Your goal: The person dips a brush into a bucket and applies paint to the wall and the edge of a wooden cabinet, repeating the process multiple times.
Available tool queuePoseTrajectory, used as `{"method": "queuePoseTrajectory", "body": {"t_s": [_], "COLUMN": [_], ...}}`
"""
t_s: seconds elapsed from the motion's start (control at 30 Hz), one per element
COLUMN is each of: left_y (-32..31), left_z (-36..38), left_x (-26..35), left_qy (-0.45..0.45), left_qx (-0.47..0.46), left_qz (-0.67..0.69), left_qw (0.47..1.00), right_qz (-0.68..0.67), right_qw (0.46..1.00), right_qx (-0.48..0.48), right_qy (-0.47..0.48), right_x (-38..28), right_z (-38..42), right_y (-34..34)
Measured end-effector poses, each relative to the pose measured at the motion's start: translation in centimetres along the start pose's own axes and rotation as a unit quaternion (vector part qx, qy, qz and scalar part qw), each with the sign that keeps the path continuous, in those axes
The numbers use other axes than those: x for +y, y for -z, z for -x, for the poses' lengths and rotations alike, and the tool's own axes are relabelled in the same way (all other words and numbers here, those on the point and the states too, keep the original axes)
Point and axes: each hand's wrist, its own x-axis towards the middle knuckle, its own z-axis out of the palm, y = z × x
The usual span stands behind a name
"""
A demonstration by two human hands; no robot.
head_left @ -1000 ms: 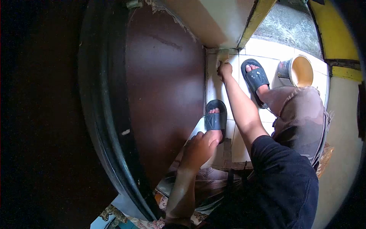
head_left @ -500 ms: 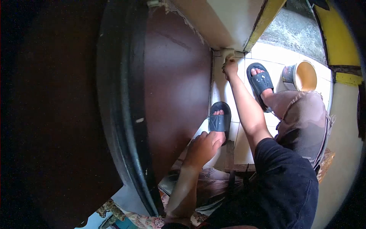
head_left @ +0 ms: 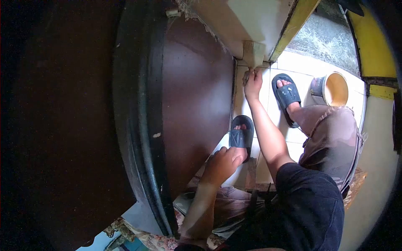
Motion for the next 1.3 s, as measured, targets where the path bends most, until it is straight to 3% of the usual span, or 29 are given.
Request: {"method": "queuePoseTrajectory", "body": {"t_s": [0.1,0.17,0.2,0.3,0.37,0.4,0.5,0.57,0.7,0.73,0.77,0.83,0.87,0.93,1.03,1.17,1.3], "left_y": [-0.4,-0.4,-0.3,-0.3,-0.2,-0.2,-0.6,-0.3,0.6,0.6,0.3,-0.4,-0.5,-0.5,0.4,0.7,0.6], "left_z": [0.0,-0.1,-0.2,-0.2,-0.1,0.0,0.2,0.4,0.5,0.6,0.6,0.7,0.7,0.7,0.6,0.4,1.0], "left_x": [0.0,-0.2,-0.1,0.0,-0.1,0.0,-0.3,0.0,1.3,1.2,1.0,0.4,0.4,0.4,1.2,1.3,1.2], "left_qy": [-0.003,-0.007,0.0,0.011,0.016,0.009,-0.015,-0.034,0.0,0.002,0.004,-0.038,-0.038,-0.04,0.016,0.013,0.005], "left_qx": [-0.009,-0.005,-0.011,-0.018,-0.021,-0.019,-0.007,0.005,-0.021,-0.025,-0.027,0.016,0.016,0.026,-0.027,-0.011,-0.004], "left_qz": [0.007,0.009,0.013,0.019,0.018,0.008,-0.004,-0.007,0.008,0.001,0.0,-0.019,-0.019,-0.025,-0.005,0.016,0.008], "left_qw": [1.0,1.0,1.0,1.0,1.0,1.0,1.0,0.999,1.0,1.0,1.0,0.999,0.999,0.999,0.999,1.0,1.0], "right_qz": [0.019,0.084,0.166,0.254,0.318,0.347,0.311,0.295,0.248,0.248,0.297,0.343,0.359,0.381,0.277,0.183,0.274], "right_qw": [1.0,0.994,0.985,0.966,0.908,0.92,0.938,0.936,0.928,0.928,0.93,0.925,0.911,0.889,0.929,0.96,0.955], "right_qx": [-0.013,-0.047,-0.036,-0.013,-0.007,-0.011,-0.021,-0.024,-0.033,-0.033,-0.055,-0.076,-0.082,-0.094,-0.06,-0.019,-0.11], "right_qy": [-0.015,0.047,0.015,-0.053,-0.274,-0.182,-0.153,-0.192,-0.274,-0.276,-0.21,-0.143,-0.187,-0.235,-0.236,-0.21,-0.022], "right_x": [3.6,11.1,14.3,10.9,9.0,13.1,15.2,11.5,10.9,13.7,18.3,18.6,18.7,16.4,10.8,6.3,10.0], "right_z": [-2.8,-4.3,-4.4,-2.1,-1.0,-0.8,-1.0,-0.9,-2.2,-3.3,-4.6,-5.7,-6.6,-7.6,-6.3,-4.2,-6.5], "right_y": [1.8,5.9,7.7,7.3,6.7,7.8,7.0,4.6,3.4,4.1,5.5,5.2,5.0,3.9,2.4,1.5,2.3]}}
